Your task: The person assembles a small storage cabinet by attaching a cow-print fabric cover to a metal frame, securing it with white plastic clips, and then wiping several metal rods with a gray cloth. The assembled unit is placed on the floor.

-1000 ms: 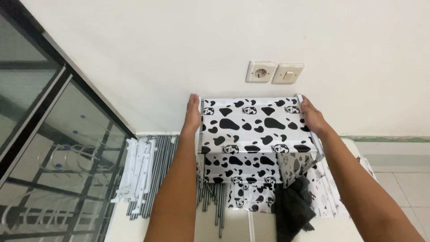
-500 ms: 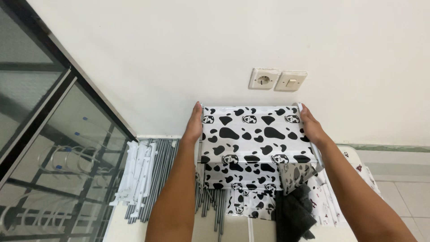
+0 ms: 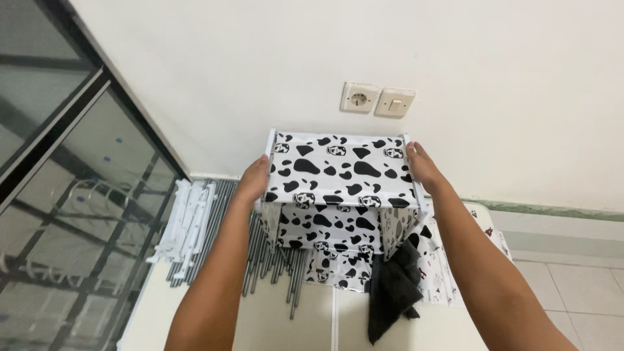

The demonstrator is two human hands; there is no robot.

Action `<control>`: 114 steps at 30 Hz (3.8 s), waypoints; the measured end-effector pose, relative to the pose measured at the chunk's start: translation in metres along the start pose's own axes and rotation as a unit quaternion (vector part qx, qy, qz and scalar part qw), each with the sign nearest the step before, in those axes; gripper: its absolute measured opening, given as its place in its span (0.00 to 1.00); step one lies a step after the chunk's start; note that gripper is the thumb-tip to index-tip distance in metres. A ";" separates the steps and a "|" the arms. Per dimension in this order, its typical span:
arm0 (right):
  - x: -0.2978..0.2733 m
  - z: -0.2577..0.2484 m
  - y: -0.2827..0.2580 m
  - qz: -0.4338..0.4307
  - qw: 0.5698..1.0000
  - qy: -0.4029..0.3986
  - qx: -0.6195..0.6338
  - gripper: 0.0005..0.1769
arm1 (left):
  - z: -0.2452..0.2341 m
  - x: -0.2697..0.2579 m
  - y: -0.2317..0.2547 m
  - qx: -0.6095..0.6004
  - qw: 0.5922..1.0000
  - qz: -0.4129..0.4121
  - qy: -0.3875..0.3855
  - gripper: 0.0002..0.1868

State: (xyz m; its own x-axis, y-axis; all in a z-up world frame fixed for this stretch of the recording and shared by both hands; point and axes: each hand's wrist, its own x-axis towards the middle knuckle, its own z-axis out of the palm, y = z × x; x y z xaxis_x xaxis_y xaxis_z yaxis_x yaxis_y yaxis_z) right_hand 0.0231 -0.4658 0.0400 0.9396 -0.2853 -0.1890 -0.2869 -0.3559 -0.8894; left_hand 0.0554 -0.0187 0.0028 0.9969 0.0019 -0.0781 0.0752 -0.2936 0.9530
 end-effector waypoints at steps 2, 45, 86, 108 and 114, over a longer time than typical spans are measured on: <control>-0.022 -0.005 0.007 0.014 1.000 -0.002 -0.007 0.42 | 0.014 -0.026 0.002 0.085 0.994 -0.040 0.055 0.34; -0.104 -0.034 0.054 -0.110 0.978 0.128 -0.126 0.30 | 0.040 -0.127 0.072 0.202 0.926 0.001 0.318 0.20; -0.211 -0.517 0.161 -0.187 0.958 0.211 0.050 0.26 | 0.401 -0.333 0.281 0.084 0.979 0.091 0.161 0.14; -0.194 -0.829 0.417 -0.131 0.910 0.323 -0.225 0.26 | 0.795 -0.359 0.323 0.202 0.971 0.122 0.025 0.20; -0.165 -0.882 0.526 -0.140 0.914 0.253 -0.286 0.22 | 0.918 -0.380 0.252 0.220 0.970 0.086 0.054 0.18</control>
State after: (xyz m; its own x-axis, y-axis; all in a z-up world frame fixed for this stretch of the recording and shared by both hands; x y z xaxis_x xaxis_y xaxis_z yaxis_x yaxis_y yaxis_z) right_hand -0.4471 -1.3908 -0.0294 0.8266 -0.4344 0.3580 -0.2343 -0.8438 -0.4828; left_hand -0.3237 -0.9707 0.0038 0.9921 0.0093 0.1252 -0.0858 -0.6782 0.7299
